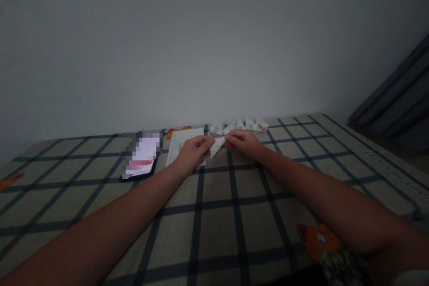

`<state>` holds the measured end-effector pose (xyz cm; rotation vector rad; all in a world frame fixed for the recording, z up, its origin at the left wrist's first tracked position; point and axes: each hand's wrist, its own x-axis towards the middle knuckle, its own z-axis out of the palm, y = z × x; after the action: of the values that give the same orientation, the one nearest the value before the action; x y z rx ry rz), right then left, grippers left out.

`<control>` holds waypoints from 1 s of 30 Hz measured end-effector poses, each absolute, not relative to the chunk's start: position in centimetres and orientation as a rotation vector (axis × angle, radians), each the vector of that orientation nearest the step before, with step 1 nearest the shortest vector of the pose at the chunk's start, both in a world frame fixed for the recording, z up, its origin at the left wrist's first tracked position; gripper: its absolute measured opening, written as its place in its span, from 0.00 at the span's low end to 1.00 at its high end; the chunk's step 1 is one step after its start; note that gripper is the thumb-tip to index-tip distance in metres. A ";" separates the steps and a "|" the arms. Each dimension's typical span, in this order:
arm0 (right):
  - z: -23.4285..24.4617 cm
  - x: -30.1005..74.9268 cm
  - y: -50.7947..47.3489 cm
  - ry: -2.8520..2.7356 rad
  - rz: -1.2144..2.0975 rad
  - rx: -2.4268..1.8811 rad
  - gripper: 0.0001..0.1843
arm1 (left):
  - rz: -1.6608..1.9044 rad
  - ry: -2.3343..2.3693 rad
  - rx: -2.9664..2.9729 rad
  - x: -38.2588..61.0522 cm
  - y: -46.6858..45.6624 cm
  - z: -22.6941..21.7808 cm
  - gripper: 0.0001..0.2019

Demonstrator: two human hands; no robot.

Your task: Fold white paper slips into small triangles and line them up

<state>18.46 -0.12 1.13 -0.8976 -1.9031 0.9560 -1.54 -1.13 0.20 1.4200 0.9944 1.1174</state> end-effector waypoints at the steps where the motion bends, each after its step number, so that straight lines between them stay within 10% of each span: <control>1: 1.2 18.5 -0.1 -1.905 0.964 -0.892 0.16 | 1.114 0.989 1.418 -1.5 -1.1 0.2 0.16; 30: 1.6 18.4 -0.3 -1.991 0.951 -0.928 0.16 | 1.092 1.053 1.372 -1.3 -1.3 0.3 0.15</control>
<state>18.37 -0.30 1.57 -0.9282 -1.9913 0.9512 -1.31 -1.29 0.28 1.3719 1.0532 1.0917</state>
